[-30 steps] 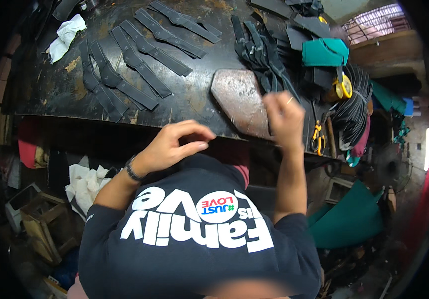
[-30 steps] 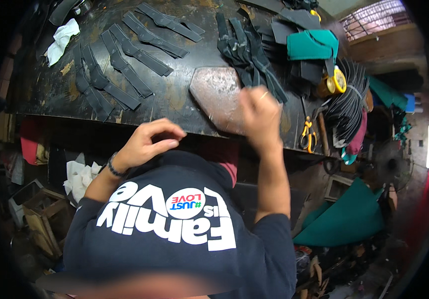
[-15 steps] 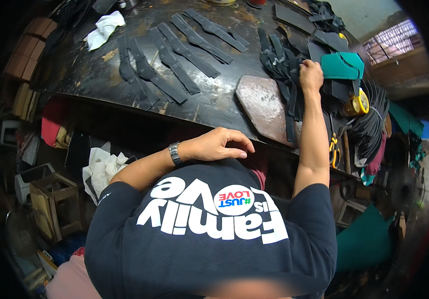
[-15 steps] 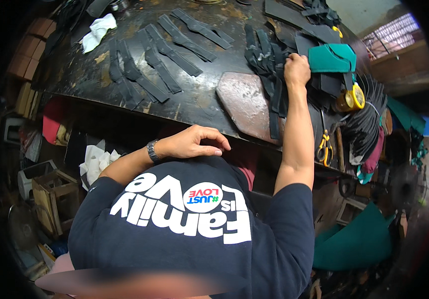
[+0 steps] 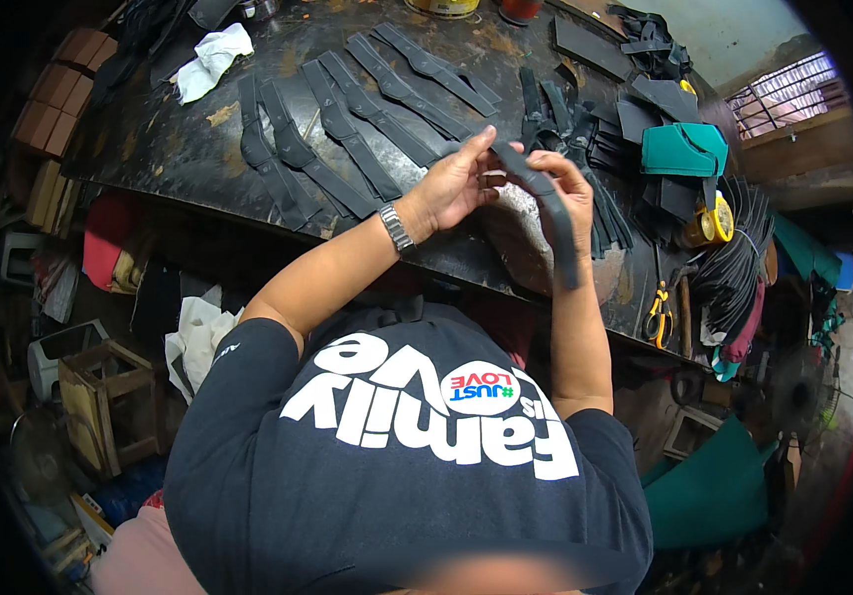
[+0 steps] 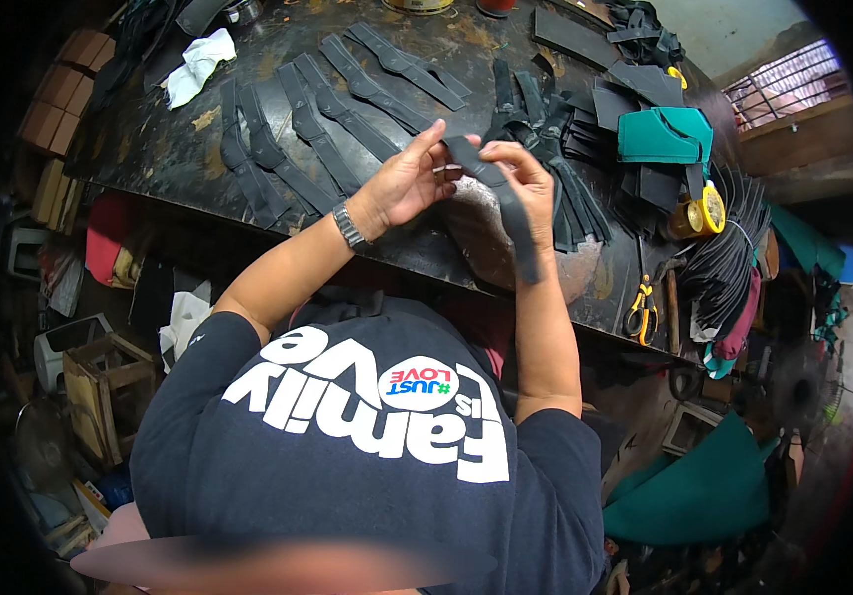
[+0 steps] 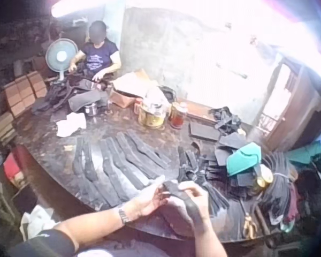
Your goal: The person sorts and arranges black leather strips on a workbench. They pick up strips one by one, inspect them, and place them in rows, occasionally adjusting the pile and repositioning items.
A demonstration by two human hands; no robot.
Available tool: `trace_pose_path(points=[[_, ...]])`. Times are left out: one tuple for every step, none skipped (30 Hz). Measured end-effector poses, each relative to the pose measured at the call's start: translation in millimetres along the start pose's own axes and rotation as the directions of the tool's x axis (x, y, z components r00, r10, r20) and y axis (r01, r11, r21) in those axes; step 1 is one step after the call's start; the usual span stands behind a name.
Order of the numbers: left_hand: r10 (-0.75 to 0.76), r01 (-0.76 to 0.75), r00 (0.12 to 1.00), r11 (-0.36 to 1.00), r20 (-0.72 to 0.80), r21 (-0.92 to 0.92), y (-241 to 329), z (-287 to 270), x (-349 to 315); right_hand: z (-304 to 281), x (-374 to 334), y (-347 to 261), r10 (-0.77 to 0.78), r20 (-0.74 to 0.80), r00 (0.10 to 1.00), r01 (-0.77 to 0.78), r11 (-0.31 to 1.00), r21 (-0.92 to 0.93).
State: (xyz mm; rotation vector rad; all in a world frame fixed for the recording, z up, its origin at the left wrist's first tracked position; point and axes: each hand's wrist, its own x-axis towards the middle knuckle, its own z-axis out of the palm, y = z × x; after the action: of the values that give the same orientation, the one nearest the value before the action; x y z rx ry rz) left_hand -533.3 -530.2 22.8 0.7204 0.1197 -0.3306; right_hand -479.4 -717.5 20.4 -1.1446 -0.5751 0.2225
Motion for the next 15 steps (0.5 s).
trace_pose_path(points=[[0.055, -0.054, 0.998, 0.997, -0.019, 0.063, 2, -2, 2, 3, -2, 0, -0.008, 0.047, 0.999, 0.013, 0.995, -0.102], [0.102, -0.096, 0.994, 0.987, -0.045, 0.128, 2, -4, 3, 5, -3, -2, 0.026, 0.066, 0.997, -0.019, 0.994, -0.111], [0.122, -0.113, 0.991, 0.984, -0.055, 0.141, 3, -7, 3, 7, -4, -5, 0.054, 0.083, 0.995, -0.045, 0.994, -0.102], [0.134, -0.120, 0.988, 0.980, -0.076, 0.158, 4, -11, 2, 12, -6, -5, 0.196, -0.049, 0.979, -0.199, 0.976, -0.084], [0.146, -0.128, 0.985, 0.976, -0.096, 0.176, 6, -14, 0, 15, -8, -8, 0.261, 0.007, 0.965, -0.260, 0.961, 0.089], [0.211, -0.185, 0.965, 0.968, -0.153, 0.170, 6, -15, -1, 16, -11, -13, 0.369, 0.028, 0.929, -0.364, 0.899, 0.244], [0.225, -0.192, 0.961, 0.961, -0.159, 0.201, 8, -17, -3, 19, -14, -16, 0.453, 0.102, 0.886, -0.454, 0.798, 0.396], [0.241, -0.204, 0.957, 0.955, -0.160, 0.216, 10, -19, -4, 21, -16, -17, 0.444, 0.089, 0.891, -0.444, 0.815, 0.372], [0.265, -0.232, 0.954, 0.949, -0.140, 0.215, 12, -21, -8, 24, -18, -18, 0.461, 0.066, 0.885, -0.458, 0.837, 0.299], [0.271, -0.225, 0.946, 0.943, -0.175, 0.247, 16, -23, -10, 25, -20, -19, 0.466, 0.066, 0.882, -0.468, 0.854, 0.227], [0.276, -0.225, 0.947, 0.935, -0.165, 0.273, 18, -24, -13, 26, -22, -19, 0.471, 0.067, 0.880, -0.475, 0.866, 0.153], [0.281, -0.228, 0.946, 0.930, -0.159, 0.289, 21, -25, -16, 27, -25, -20, 0.505, 0.029, 0.863, -0.505, 0.857, 0.105], [0.289, -0.233, 0.945, 0.923, -0.154, 0.306, 23, -27, -19, 29, -27, -20, 0.520, -0.005, 0.854, -0.520, 0.853, 0.040], [0.312, -0.258, 0.940, 0.915, -0.141, 0.309, 27, -29, -21, 30, -28, -20, 0.528, -0.018, 0.849, -0.528, 0.849, -0.014], [0.336, -0.282, 0.933, 0.907, -0.132, 0.314, 30, -31, -25, 32, -29, -20, 0.544, -0.042, 0.838, -0.546, 0.835, -0.066]])
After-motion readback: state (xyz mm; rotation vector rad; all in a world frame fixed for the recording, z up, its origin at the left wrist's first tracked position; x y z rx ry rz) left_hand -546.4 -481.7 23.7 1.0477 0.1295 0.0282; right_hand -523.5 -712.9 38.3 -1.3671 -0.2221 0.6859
